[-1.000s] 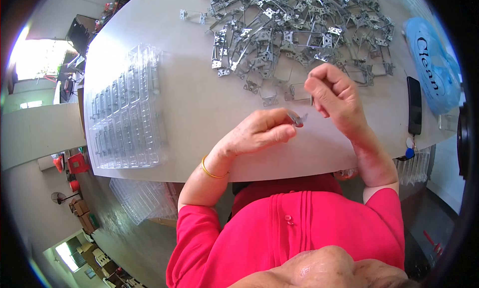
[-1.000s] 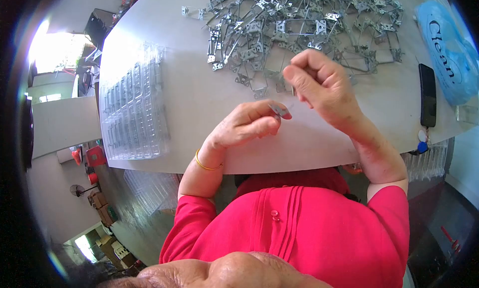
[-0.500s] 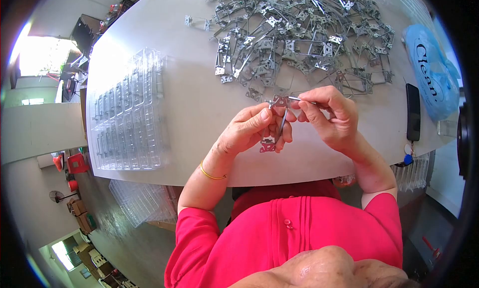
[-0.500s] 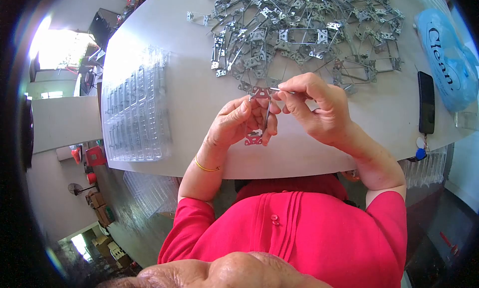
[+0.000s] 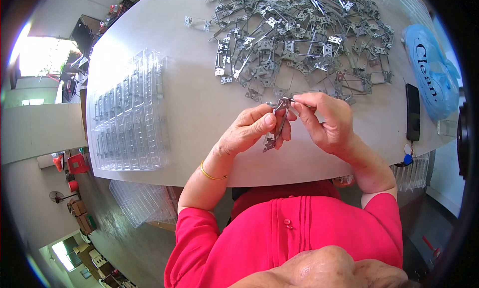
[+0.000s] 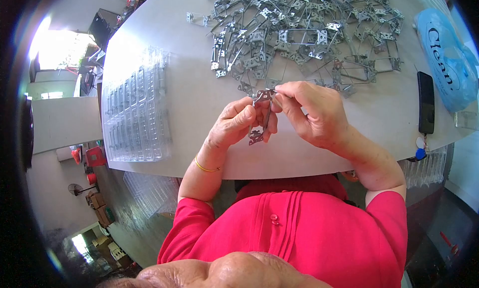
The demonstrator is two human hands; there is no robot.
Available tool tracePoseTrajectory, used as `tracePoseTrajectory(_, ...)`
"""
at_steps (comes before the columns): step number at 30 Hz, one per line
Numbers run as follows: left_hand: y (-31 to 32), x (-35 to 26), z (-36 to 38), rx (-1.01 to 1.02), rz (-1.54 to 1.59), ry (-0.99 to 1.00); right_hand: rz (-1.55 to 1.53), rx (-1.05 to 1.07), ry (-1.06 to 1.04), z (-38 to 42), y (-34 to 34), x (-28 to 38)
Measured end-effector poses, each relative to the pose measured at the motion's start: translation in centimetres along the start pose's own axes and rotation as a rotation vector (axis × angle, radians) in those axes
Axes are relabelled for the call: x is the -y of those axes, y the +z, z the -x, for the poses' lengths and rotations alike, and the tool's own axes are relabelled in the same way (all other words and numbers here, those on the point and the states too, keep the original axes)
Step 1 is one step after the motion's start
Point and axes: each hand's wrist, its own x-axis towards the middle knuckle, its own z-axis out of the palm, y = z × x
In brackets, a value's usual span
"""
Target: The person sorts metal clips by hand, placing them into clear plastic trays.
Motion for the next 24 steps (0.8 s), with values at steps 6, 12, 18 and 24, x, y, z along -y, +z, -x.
tracePoseTrajectory(6, 0.1, -0.3, 0.2, -0.072, -0.178, 0.0, -0.239, 0.076, 0.457, -0.3, -0.3, 0.6)
tracePoseTrajectory(12, 0.1, -1.1, 0.3, -0.057, -0.278, -0.023, -0.656, 0.482, 0.826, -2.1, -3.0, 1.0)
tracePoseTrajectory(18, 0.1, -1.3, 0.4, -0.022, -0.457, -0.083, -0.797, 0.576, 0.911, -1.7, -2.4, 0.3)
tracePoseTrajectory(24, 0.3, -1.3, 0.3, -0.051, -0.478, -0.096, -0.897, 0.62, 0.876, -1.6, -2.5, -0.7)
